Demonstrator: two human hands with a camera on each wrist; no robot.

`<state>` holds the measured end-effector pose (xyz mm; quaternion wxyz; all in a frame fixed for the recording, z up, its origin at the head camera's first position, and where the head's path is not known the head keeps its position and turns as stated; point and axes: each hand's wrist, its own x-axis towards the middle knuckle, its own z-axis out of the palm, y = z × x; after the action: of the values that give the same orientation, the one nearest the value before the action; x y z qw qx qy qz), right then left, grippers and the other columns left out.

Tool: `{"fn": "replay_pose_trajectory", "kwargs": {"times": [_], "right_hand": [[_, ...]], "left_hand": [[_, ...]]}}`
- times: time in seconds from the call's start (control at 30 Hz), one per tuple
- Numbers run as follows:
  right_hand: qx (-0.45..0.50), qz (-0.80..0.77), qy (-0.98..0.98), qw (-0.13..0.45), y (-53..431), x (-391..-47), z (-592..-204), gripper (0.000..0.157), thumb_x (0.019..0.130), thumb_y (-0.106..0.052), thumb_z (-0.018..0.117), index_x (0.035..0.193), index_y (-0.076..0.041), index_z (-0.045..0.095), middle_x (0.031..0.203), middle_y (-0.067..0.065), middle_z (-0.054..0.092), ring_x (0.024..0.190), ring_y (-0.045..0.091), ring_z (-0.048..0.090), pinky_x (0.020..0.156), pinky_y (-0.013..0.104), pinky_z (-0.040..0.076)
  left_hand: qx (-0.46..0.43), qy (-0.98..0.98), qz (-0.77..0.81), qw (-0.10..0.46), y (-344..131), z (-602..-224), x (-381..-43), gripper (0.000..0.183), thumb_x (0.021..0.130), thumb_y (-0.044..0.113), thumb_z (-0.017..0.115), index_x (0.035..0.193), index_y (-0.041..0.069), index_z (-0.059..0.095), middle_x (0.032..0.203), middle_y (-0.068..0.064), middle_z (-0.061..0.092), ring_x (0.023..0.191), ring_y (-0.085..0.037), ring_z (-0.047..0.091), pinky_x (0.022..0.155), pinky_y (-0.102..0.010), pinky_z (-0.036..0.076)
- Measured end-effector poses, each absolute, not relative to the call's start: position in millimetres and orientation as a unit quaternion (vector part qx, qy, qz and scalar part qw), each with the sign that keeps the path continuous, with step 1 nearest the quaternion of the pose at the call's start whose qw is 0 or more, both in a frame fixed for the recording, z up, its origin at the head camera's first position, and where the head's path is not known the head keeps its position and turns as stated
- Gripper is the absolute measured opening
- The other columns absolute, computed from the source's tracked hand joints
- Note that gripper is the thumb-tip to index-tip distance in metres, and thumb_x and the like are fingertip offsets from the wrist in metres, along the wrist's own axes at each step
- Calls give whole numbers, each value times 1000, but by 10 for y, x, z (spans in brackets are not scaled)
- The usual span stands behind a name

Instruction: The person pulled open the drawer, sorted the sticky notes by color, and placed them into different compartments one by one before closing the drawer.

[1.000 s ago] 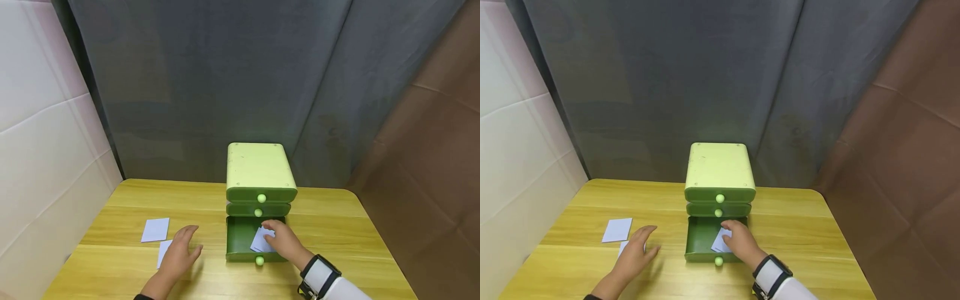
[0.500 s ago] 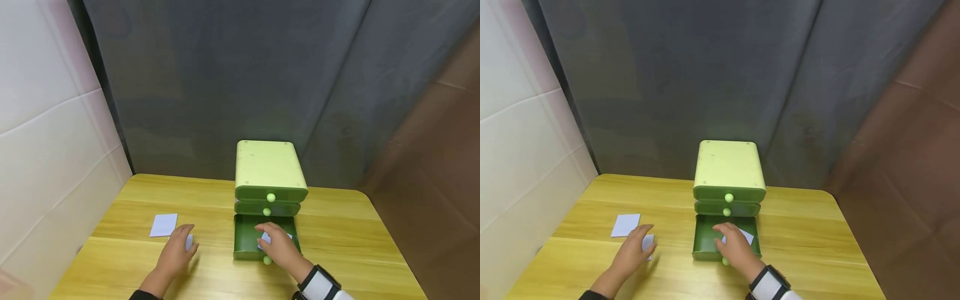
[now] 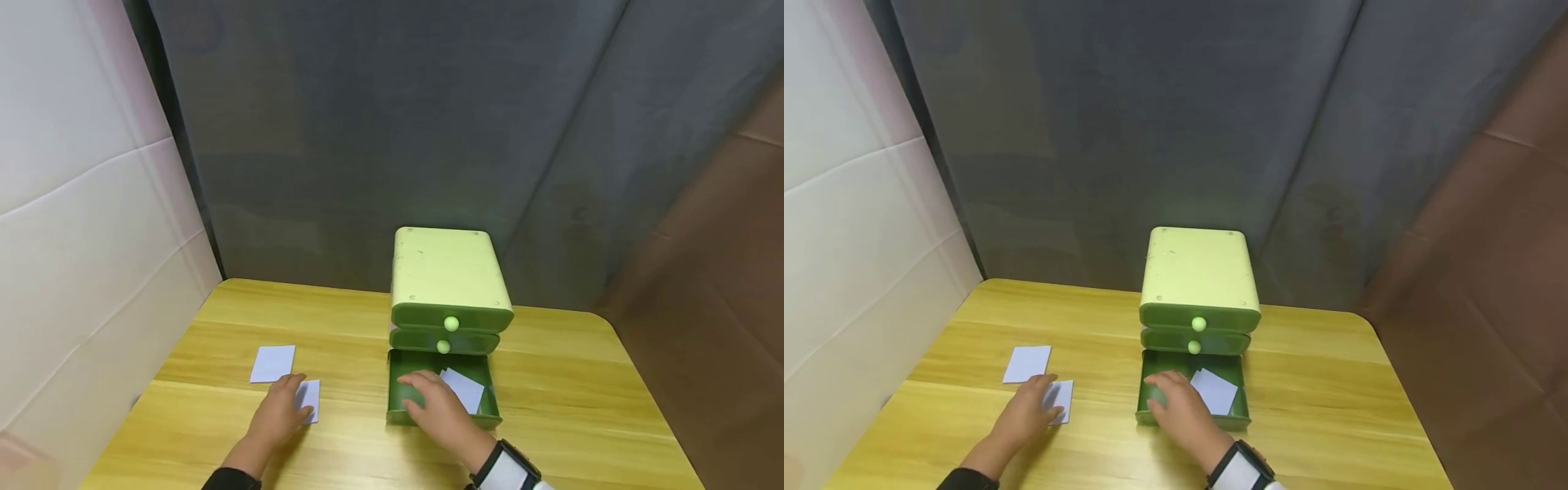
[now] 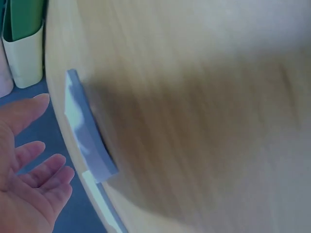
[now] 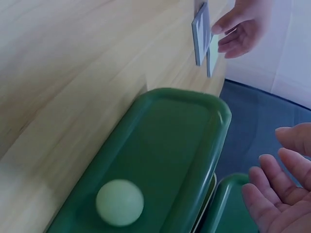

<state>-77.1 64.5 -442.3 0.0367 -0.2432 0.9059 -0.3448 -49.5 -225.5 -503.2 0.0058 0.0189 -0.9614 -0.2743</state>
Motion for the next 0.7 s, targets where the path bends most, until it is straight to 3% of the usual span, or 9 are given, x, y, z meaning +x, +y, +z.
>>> {"fn": "replay_pose_trajectory", "kwargs": {"times": [0.4, 0.7], "right_hand": [[-268, -323, 905, 62, 398, -748, -4424, 33, 88, -10, 68, 121, -7, 64, 122, 8, 61, 116, 29, 56, 93, 46, 50], [-290, -320, 898, 85, 274, -694, -4439, 32, 89, -10, 68, 121, -9, 64, 121, 3, 62, 117, 27, 55, 93, 42, 50]], "left_hand": [[18, -961, -274, 8, -2331, -5141, -566, 66, 64, 2, 86, 122, -9, 56, 121, -29, 54, 113, -47, 51, 95, -55, 46], [-9, -966, -258, -21, -2423, -5089, -645, 69, 60, 6, 90, 118, -11, 57, 118, -30, 55, 113, -47, 50, 95, -54, 46]]}}
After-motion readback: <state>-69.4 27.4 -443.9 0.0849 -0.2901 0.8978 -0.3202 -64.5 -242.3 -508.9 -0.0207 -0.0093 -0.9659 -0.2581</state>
